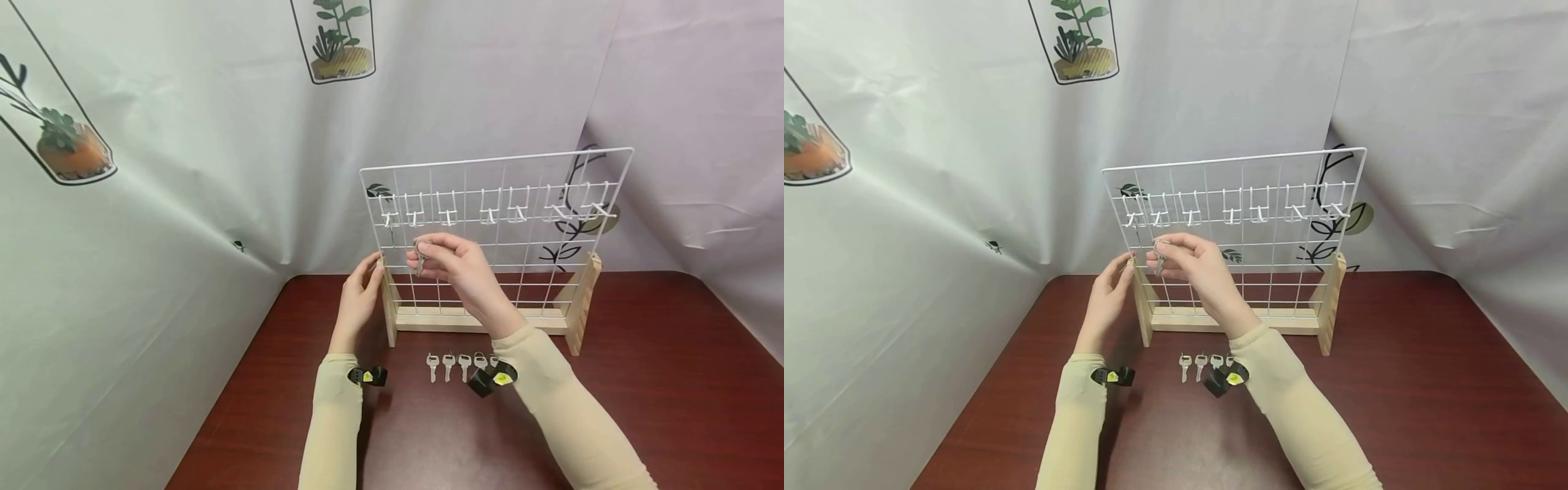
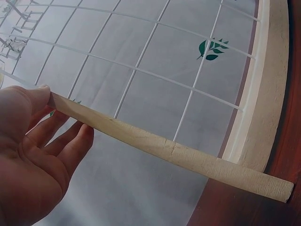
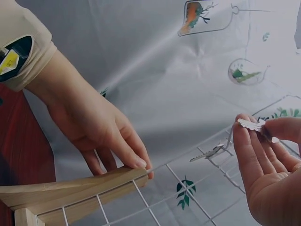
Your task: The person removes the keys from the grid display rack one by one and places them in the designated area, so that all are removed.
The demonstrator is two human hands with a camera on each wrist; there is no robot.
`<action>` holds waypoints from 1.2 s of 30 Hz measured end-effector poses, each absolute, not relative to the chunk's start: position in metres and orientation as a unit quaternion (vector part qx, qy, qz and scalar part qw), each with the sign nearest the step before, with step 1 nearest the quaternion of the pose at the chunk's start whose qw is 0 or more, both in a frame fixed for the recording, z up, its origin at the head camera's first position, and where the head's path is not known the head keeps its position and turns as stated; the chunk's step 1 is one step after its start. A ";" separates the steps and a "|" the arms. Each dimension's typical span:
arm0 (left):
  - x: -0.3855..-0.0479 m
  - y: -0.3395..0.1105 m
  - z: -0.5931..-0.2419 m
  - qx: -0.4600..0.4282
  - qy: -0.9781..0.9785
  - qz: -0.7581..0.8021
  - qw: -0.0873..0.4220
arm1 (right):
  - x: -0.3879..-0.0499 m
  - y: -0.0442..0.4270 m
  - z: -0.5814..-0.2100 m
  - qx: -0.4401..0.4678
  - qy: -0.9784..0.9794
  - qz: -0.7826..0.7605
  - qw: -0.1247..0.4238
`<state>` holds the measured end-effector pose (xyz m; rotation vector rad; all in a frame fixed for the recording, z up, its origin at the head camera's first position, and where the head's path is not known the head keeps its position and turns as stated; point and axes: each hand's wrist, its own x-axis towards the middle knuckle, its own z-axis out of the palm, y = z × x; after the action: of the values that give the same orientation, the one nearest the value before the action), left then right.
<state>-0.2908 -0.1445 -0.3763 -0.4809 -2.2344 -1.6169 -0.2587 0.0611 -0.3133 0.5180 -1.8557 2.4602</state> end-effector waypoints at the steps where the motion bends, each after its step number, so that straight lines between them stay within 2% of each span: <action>1: -0.291 -0.145 -0.376 -0.168 -0.787 -0.568 0.172 | -0.258 0.062 -0.314 0.169 -0.599 0.783 0.007; 24: -0.289 -0.145 -0.377 -0.169 -0.792 -0.561 0.173 | -0.246 0.119 -0.352 0.146 -0.645 0.750 -0.012; 36: -0.290 -0.145 -0.376 -0.172 -0.791 -0.562 0.172 | -0.238 0.152 -0.368 0.125 -0.658 0.743 0.000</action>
<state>-0.2902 -0.1451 -0.3763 -0.4877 -2.2457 -1.5941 -0.2380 0.1522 -0.3676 0.3922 -2.0661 2.3337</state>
